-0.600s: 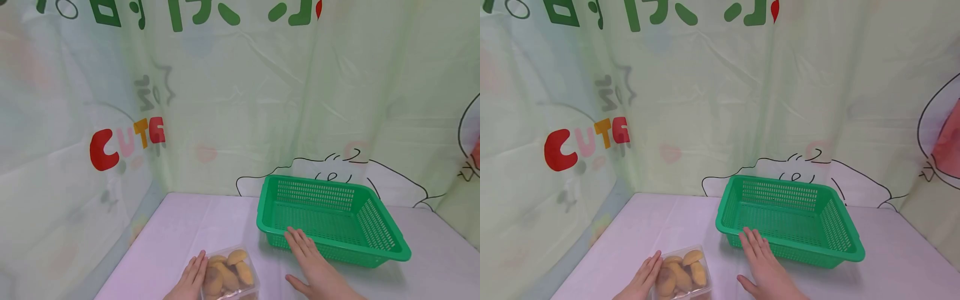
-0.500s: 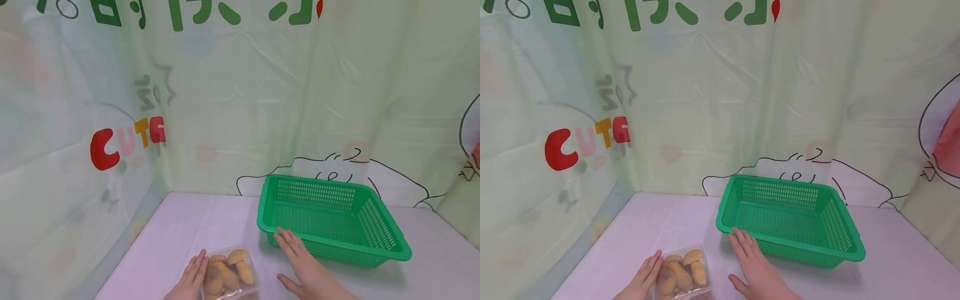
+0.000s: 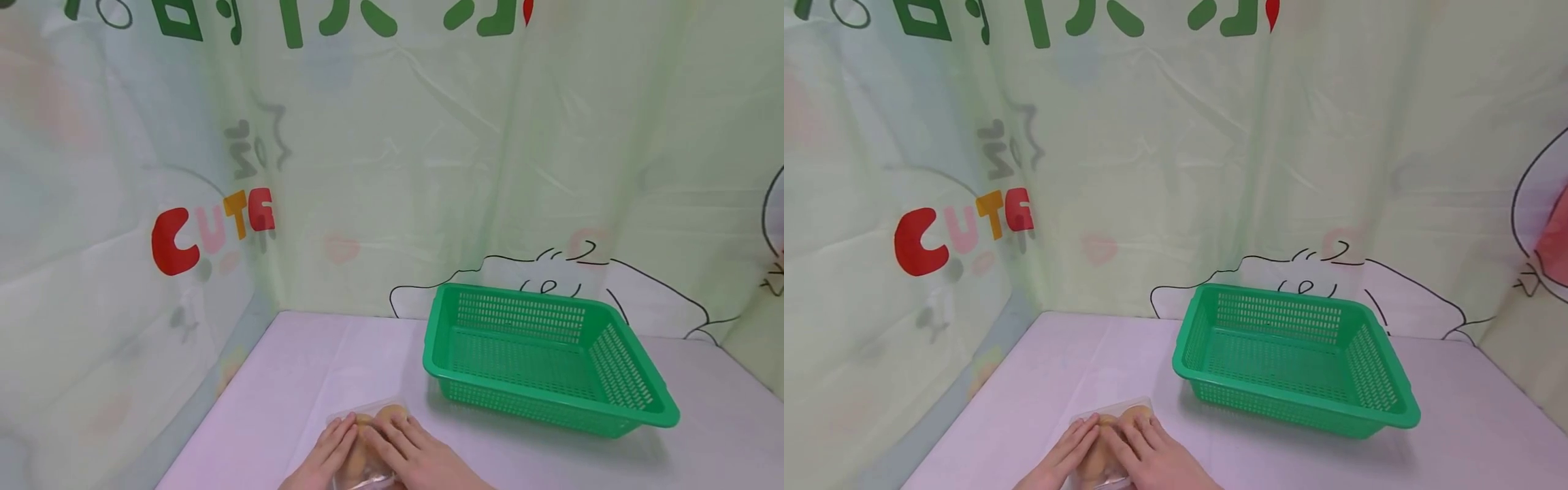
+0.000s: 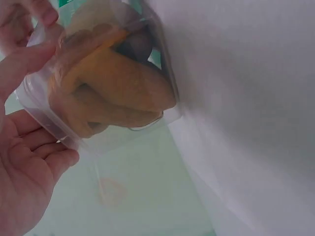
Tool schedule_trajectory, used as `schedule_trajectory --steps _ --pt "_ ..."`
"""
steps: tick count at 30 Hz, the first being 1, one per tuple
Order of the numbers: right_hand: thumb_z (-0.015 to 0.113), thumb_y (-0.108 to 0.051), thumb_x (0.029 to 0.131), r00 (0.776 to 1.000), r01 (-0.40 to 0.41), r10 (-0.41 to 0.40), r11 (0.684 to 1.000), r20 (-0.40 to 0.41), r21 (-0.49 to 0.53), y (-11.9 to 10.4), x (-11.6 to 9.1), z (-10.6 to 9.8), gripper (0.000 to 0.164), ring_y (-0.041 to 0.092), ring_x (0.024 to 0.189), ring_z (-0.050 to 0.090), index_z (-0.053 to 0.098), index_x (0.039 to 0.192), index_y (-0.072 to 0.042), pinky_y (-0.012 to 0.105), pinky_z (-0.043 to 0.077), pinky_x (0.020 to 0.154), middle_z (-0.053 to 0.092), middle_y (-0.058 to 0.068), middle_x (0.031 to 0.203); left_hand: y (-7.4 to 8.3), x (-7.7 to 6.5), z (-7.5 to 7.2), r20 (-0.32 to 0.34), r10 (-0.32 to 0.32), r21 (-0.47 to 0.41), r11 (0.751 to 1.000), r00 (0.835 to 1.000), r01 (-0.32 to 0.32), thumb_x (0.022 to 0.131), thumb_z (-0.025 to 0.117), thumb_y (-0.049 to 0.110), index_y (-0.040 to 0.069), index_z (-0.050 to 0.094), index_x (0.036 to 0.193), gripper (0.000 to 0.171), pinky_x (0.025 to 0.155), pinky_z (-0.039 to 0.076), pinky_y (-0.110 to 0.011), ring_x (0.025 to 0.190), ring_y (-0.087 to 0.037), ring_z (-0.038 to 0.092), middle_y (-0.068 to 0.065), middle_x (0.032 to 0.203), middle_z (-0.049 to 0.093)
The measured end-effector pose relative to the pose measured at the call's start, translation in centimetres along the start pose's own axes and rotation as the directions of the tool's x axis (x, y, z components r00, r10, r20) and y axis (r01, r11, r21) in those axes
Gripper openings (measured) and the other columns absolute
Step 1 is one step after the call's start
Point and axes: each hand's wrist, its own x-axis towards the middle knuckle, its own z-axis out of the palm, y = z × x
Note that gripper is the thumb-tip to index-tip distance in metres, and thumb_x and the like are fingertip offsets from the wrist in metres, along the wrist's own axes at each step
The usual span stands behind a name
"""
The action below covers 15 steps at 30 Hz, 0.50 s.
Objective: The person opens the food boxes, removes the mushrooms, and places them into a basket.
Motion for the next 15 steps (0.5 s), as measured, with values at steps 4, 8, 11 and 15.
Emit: schedule_trajectory --steps 4,8,11,15 --pt "0.019 -0.044 0.101 0.982 0.032 -0.097 0.932 -0.163 -0.362 -1.1 0.8 1.5 0.066 0.032 0.097 0.061 0.026 0.142 0.008 0.036 0.053 0.074 0.052 0.025 0.124 0.0 0.0 0.3 -0.028 0.024 0.066 0.998 0.999 -0.022 0.1 0.019 0.046 -0.006 0.013 0.144 0.068 0.109 0.008 -0.022 0.139 -0.02 0.007 -0.015 0.152 0.01" --pt "0.011 -0.029 0.103 0.942 0.023 -0.229 0.773 -0.245 -0.633 -1.4 1.5 2.3 0.059 0.027 0.08 0.065 0.026 0.135 0.019 0.033 0.054 0.062 0.038 0.039 0.124 0.1 0.2 0.4 -0.048 0.043 0.077 0.996 0.998 -0.039 0.1 0.019 0.045 -0.008 0.013 0.143 0.068 0.109 0.007 -0.024 0.139 -0.022 0.008 -0.016 0.152 0.01" --pt "0.013 -0.018 0.102 0.927 0.094 -0.325 0.687 -0.189 -0.72 -0.9 1.7 2.1 0.05 0.025 0.072 0.066 0.04 0.123 0.02 0.03 0.054 0.057 0.045 0.041 0.116 0.2 0.1 0.6 -0.043 0.027 0.048 0.999 0.999 -0.025 0.1 0.02 0.046 -0.007 0.013 0.144 0.07 0.109 0.006 -0.023 0.139 -0.023 0.007 -0.015 0.152 0.009" --pt "0.016 -0.014 0.101 0.909 0.236 -0.41 0.662 -0.079 -0.711 -0.4 2.0 1.4 0.043 0.023 0.073 0.067 0.053 0.108 0.006 0.03 0.054 0.057 0.065 0.022 0.095 0.5 -0.2 0.5 -0.017 -0.027 0.002 1.0 0.999 0.027 0.098 0.021 0.05 -0.004 0.012 0.145 0.073 0.108 0.004 -0.021 0.139 -0.021 0.005 -0.013 0.153 0.009"
